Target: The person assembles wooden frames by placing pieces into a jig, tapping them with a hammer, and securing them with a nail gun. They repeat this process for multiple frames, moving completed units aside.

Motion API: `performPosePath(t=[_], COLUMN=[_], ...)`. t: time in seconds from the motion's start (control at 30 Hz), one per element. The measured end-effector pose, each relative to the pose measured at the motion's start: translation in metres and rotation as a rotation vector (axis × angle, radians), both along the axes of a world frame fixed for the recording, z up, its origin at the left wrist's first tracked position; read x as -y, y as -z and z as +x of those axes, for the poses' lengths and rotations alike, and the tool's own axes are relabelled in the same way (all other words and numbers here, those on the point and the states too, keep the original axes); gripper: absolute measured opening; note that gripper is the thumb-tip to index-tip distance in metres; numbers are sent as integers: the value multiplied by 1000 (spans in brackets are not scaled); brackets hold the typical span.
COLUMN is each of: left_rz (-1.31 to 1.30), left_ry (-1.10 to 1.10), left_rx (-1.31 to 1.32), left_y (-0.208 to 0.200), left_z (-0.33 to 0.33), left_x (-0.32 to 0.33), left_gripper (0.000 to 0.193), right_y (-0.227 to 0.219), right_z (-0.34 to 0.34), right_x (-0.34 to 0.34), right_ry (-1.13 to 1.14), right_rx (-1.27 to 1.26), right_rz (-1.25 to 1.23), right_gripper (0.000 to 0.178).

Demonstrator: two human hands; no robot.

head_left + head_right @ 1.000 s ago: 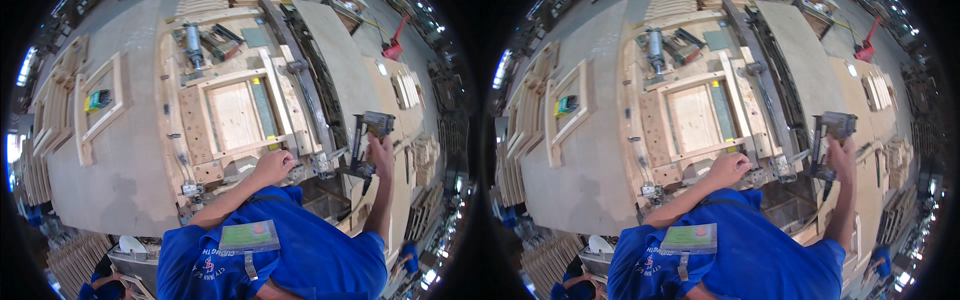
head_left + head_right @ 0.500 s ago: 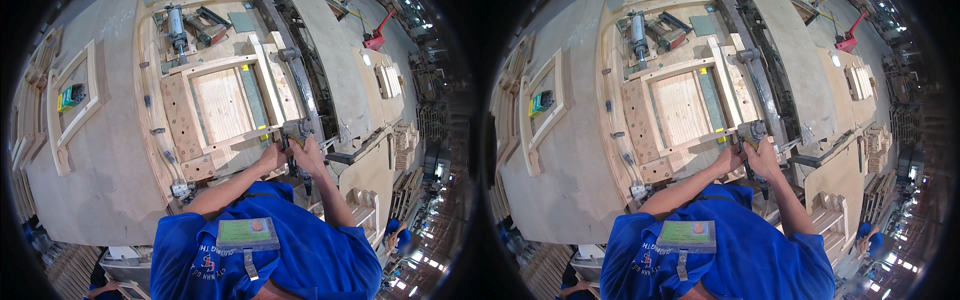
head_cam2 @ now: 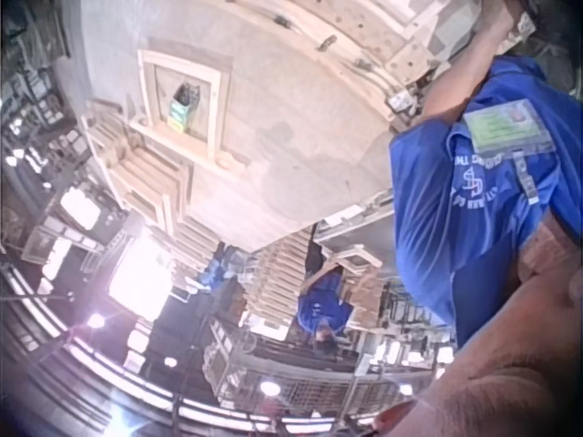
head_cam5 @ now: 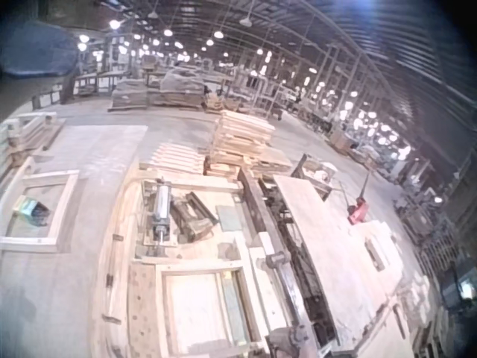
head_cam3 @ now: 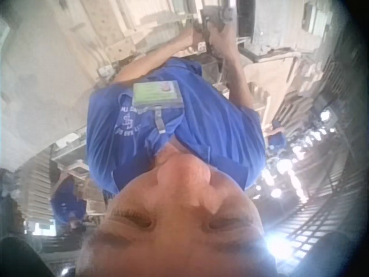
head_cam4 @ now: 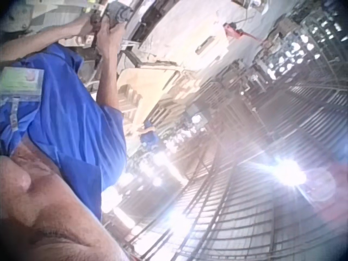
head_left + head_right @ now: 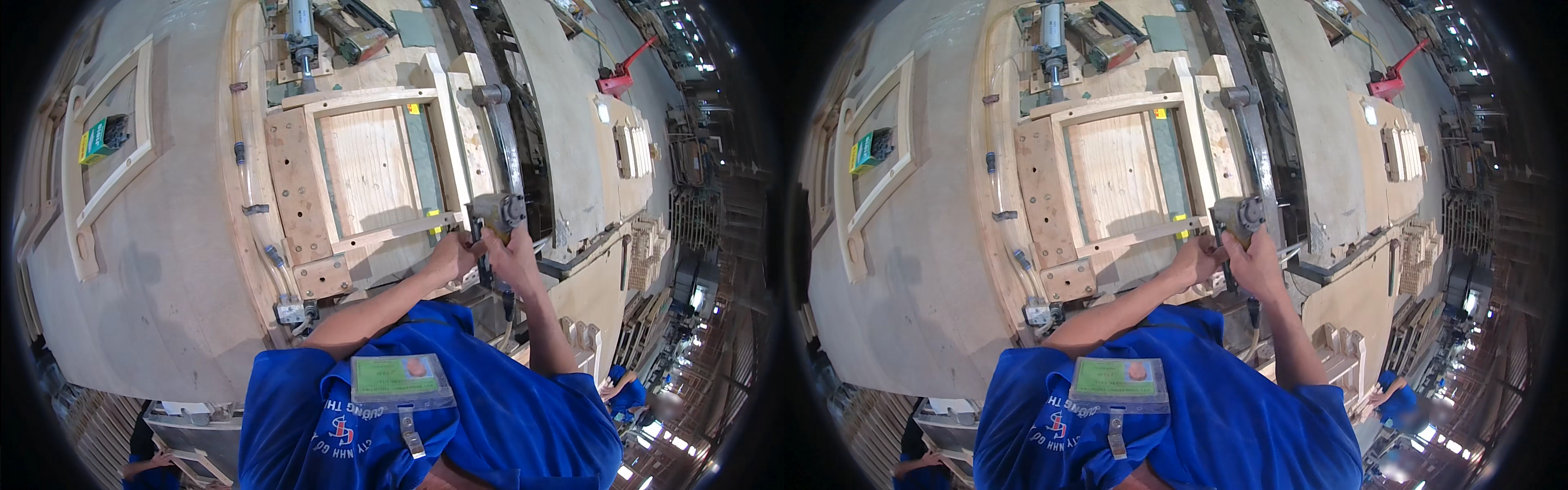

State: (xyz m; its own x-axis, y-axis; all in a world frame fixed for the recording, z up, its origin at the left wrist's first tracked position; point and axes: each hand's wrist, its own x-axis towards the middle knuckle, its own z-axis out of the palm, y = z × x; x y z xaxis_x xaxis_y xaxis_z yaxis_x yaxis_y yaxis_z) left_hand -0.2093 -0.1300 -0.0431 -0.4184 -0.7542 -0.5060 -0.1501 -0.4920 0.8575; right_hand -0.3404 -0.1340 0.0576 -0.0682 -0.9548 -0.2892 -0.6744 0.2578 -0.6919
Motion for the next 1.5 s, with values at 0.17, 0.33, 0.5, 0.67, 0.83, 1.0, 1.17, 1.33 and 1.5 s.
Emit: performPosePath(t=[0.17, 0.33, 0.5, 0.67, 0.83, 1.0, 1.17, 1.33, 1.5], left_rz=[-139, -142, -171, -117, -70, -74, -136, -205, -117], left_ry=[-306, -521, -533, -510, -468, -489, -817, -1158, -1274], left_rx=[93, 152, 215, 263, 235, 204, 94, 58, 115], left_y=[-19, -3, 4, 6, -2, 7, 2, 7, 23], left_z=[6, 15, 27, 31, 33, 37, 57, 99, 127], left_x=[62, 140, 173, 181, 181, 184, 169, 175, 189], left_gripper=[46, 41, 40, 41, 38, 38, 29, 23, 24], right_y=[-7, 4, 16, 29, 41, 20, 2, -9, -5], right_z=[21, 55, 68, 73, 69, 74, 110, 176, 225], right_x=[86, 177, 217, 227, 228, 233, 232, 257, 276], right_ry=[64, 60, 39, 5, 33, -96, -472, -985, -1149], right_rx=[236, 295, 229, 60, 40, -55, -66, -186, -118], right_rz=[-23, -14, 4, -21, -81, 43, -6, -204, -66], right_gripper=[31, 31, 35, 41, 31, 47, 32, 37, 68])
